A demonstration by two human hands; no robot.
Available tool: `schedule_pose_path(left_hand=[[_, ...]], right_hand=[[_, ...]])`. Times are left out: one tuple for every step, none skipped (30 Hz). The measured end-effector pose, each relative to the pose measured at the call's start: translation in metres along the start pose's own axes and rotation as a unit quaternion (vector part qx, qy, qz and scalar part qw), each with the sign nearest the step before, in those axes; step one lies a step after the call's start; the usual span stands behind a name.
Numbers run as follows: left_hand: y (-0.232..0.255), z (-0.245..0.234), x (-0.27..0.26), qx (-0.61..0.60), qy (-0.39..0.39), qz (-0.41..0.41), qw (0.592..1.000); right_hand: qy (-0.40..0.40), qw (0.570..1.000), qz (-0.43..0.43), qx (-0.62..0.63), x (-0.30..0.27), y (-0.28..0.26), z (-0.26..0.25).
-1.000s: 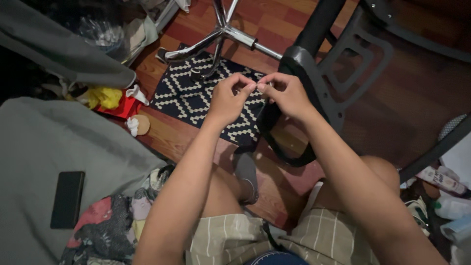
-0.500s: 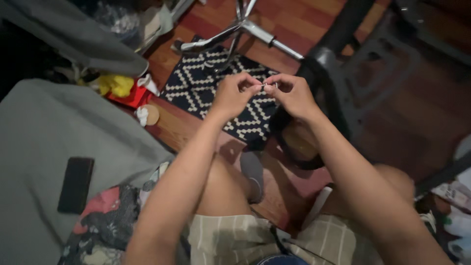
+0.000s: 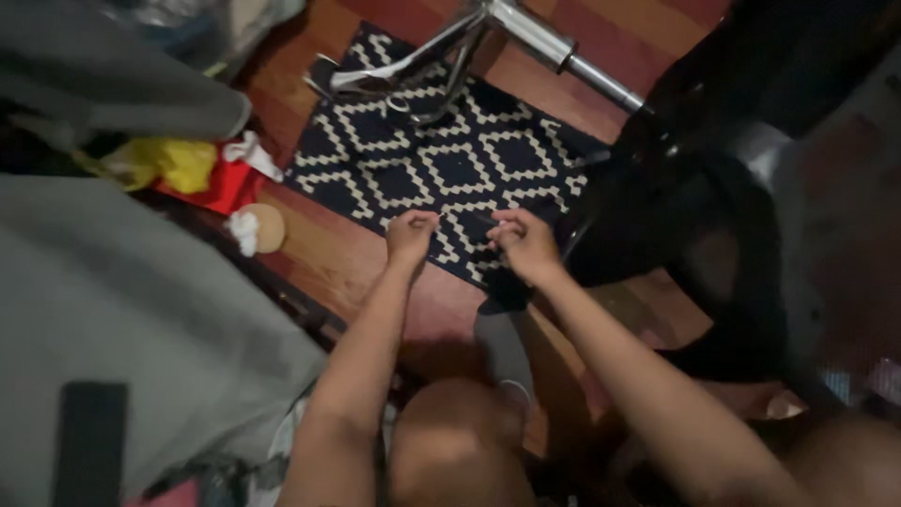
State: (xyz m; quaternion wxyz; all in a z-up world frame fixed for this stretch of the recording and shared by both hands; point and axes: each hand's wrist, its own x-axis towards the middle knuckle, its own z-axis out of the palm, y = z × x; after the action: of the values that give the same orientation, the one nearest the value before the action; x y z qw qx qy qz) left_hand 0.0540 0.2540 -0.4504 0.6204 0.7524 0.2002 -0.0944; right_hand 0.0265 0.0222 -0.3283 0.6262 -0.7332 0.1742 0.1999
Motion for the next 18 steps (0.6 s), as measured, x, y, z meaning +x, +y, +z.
schedule_pose_path(left_hand=[[-0.012, 0.003, 0.006, 0.007, -0.002, -0.01, 1.0], [-0.021, 0.007, 0.011, 0.015, -0.005, -0.02, 1.0], [-0.028, 0.011, 0.016, 0.044, -0.005, -0.017, 0.999], [-0.033, 0.016, 0.02, 0.074, -0.005, -0.014, 0.997], [-0.035, 0.019, 0.027, 0.105, -0.005, -0.006, 0.994], [-0.036, 0.023, 0.031, 0.134, -0.003, 0.011, 0.991], [-0.036, 0.021, 0.032, 0.166, 0.002, 0.028, 0.986], [-0.035, 0.017, 0.033, 0.197, 0.008, 0.045, 0.979], [-0.036, 0.015, 0.031, 0.226, 0.021, 0.065, 0.972], [-0.034, 0.013, 0.026, 0.255, 0.034, 0.085, 0.962], [-0.027, 0.01, 0.024, 0.284, 0.047, 0.109, 0.952], [-0.015, 0.006, 0.019, 0.258, 0.029, 0.07, 0.963], [0.003, 0.004, 0.016, 0.231, 0.008, 0.035, 0.972], [0.025, 0.001, 0.01, 0.203, -0.014, 0.0, 0.979], [0.052, -0.004, 0.003, 0.178, -0.042, 0.041, 0.982], [0.083, -0.009, -0.007, 0.152, -0.069, 0.081, 0.983], [0.117, -0.011, -0.02, 0.125, -0.098, 0.121, 0.98], [0.152, -0.013, -0.036, 0.13, -0.124, 0.139, 0.974]], right_hand=[[0.002, 1.0, -0.017, 0.023, 0.005, 0.011, 0.003], [0.005, 0.998, -0.035, 0.045, 0.009, 0.021, 0.007], [0.007, 0.996, -0.055, 0.069, 0.013, 0.028, 0.008], [0.003, 0.997, -0.041, 0.068, 0.013, 0.033, 0.008], [0.0, 0.997, -0.031, 0.07, 0.014, 0.035, 0.008], [-0.003, 0.997, -0.022, 0.072, 0.013, 0.035, 0.008], [0.002, 0.997, -0.007, 0.076, 0.013, 0.032, 0.011], [0.006, 0.997, 0.008, 0.079, 0.01, 0.026, 0.014], [0.011, 0.996, 0.023, 0.08, 0.006, 0.018, 0.014], [0.012, 0.997, 0.015, 0.072, 0.0, 0.007, 0.014], [0.015, 0.998, 0.003, 0.065, -0.006, -0.008, 0.013], [0.017, 0.998, -0.008, 0.058, -0.015, -0.026, 0.011], [0.019, 0.998, -0.052, 0.031, -0.027, -0.047, 0.007], [0.022, 0.995, -0.095, 0.003, -0.042, -0.069, 0.001], [0.026, 0.99, -0.139, -0.024, -0.059, -0.092, -0.004], [0.03, 0.985, -0.16, -0.059, -0.078, -0.114, -0.011], [0.035, 0.978, -0.181, -0.096, -0.097, -0.137, -0.021], [0.041, 0.97, -0.201, -0.133, -0.115, -0.157, -0.032]])
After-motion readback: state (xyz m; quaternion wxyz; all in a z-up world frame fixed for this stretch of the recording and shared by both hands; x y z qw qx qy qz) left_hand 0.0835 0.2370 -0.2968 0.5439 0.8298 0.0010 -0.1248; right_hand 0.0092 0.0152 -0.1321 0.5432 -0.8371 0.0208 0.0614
